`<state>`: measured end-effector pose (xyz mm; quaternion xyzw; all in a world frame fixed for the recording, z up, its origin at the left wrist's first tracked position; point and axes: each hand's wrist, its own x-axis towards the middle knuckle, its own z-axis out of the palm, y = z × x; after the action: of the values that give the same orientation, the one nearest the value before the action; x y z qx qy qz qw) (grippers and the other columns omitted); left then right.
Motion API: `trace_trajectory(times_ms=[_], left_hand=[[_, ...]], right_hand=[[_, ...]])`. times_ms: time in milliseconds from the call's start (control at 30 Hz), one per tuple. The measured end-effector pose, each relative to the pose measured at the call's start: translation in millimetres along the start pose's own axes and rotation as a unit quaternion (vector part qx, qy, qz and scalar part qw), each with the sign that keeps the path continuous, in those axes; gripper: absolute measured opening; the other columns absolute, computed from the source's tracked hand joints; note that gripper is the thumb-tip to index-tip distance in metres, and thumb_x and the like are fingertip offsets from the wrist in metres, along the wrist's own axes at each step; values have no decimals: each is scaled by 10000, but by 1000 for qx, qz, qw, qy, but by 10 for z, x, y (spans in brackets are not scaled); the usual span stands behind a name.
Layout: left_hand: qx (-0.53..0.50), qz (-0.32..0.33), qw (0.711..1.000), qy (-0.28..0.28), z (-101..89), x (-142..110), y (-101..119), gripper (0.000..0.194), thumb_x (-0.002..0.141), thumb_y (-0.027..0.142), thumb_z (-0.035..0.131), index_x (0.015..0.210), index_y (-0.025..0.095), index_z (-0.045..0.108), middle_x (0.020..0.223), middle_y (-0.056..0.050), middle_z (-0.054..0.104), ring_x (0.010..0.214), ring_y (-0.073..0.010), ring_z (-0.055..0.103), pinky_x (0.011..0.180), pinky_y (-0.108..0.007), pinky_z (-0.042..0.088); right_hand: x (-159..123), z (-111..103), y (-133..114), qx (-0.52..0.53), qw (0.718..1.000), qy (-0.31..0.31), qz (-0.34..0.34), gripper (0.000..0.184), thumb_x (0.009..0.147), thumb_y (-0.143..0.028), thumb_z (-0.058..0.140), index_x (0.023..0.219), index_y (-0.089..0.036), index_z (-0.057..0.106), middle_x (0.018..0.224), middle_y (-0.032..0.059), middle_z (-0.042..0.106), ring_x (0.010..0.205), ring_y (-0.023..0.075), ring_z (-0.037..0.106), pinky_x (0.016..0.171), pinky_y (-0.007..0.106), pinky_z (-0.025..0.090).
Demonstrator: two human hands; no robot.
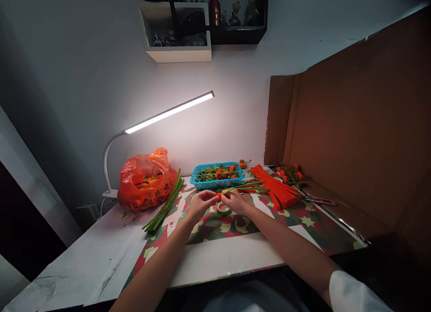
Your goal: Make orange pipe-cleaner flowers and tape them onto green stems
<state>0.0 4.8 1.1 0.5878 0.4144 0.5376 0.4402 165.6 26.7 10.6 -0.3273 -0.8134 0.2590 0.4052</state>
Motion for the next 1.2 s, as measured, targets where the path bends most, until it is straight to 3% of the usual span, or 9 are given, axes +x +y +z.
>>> trace_trajectory(times_ms=[133, 433, 700, 800, 900, 1033, 1200], left_hand=[[-4, -15, 1000, -6, -23, 8, -10, 433, 607, 423, 774, 939, 153, 713, 855, -83, 735, 765, -199, 668, 693, -291, 525], [2, -30, 999, -37, -38, 11, -25, 365, 589, 383, 794, 868, 153, 741, 865, -85, 736, 740, -179, 644, 642, -250, 490], [-72, -94, 993, -12, 7, -10, 61, 365, 505, 349, 848, 776, 143, 716, 787, -60, 717, 722, -155, 643, 686, -246, 511], [-116, -142, 983, -3, 25, 21, 80, 410, 560, 449, 805, 784, 128, 681, 708, -53, 683, 627, -126, 633, 620, -226, 516], [-122, -173, 977, -22, 43, 43, 57, 487, 674, 615, 643, 753, 135, 618, 596, -25, 616, 475, -100, 576, 477, -211, 471], [-22, -129, 990, -57, 93, 18, -39, 617, 735, 760, 376, 614, 171, 519, 443, 11, 502, 342, -94, 445, 355, -208, 313], [116, -6, 993, -5, 176, -13, -151, 642, 743, 781, 282, 453, 218, 381, 365, 28, 357, 349, -103, 307, 399, -265, 223]], right_hand=[[-17, -6, -35, 12, 1000, -18, -5, 212, 717, -196, 392, 514, -187, 330, 508, -48, 336, 485, 82, 280, 482, 233, 193], [-46, 17, -36, 10, 1000, -2, 4, 223, 728, -201, 407, 516, -187, 342, 494, -48, 344, 476, 82, 292, 472, 224, 209], [-39, 64, -30, 26, 1000, 8, -13, 222, 740, -215, 405, 530, -193, 340, 491, -48, 344, 487, 91, 295, 477, 222, 218], [-13, 61, -49, 48, 999, 18, -15, 213, 759, -233, 384, 550, -194, 362, 511, -42, 372, 500, 97, 342, 491, 215, 247], [-3, 61, -62, 59, 998, 21, -11, 210, 765, -229, 385, 559, -190, 395, 526, -36, 420, 502, 97, 367, 503, 215, 262], [-28, 88, -59, 56, 998, 6, -29, 230, 776, -209, 371, 547, -189, 378, 508, -39, 410, 494, 93, 359, 505, 219, 254], [-60, 146, -68, 35, 998, -7, -54, 202, 767, -205, 378, 567, -189, 353, 511, -50, 367, 494, 88, 312, 507, 225, 226]])
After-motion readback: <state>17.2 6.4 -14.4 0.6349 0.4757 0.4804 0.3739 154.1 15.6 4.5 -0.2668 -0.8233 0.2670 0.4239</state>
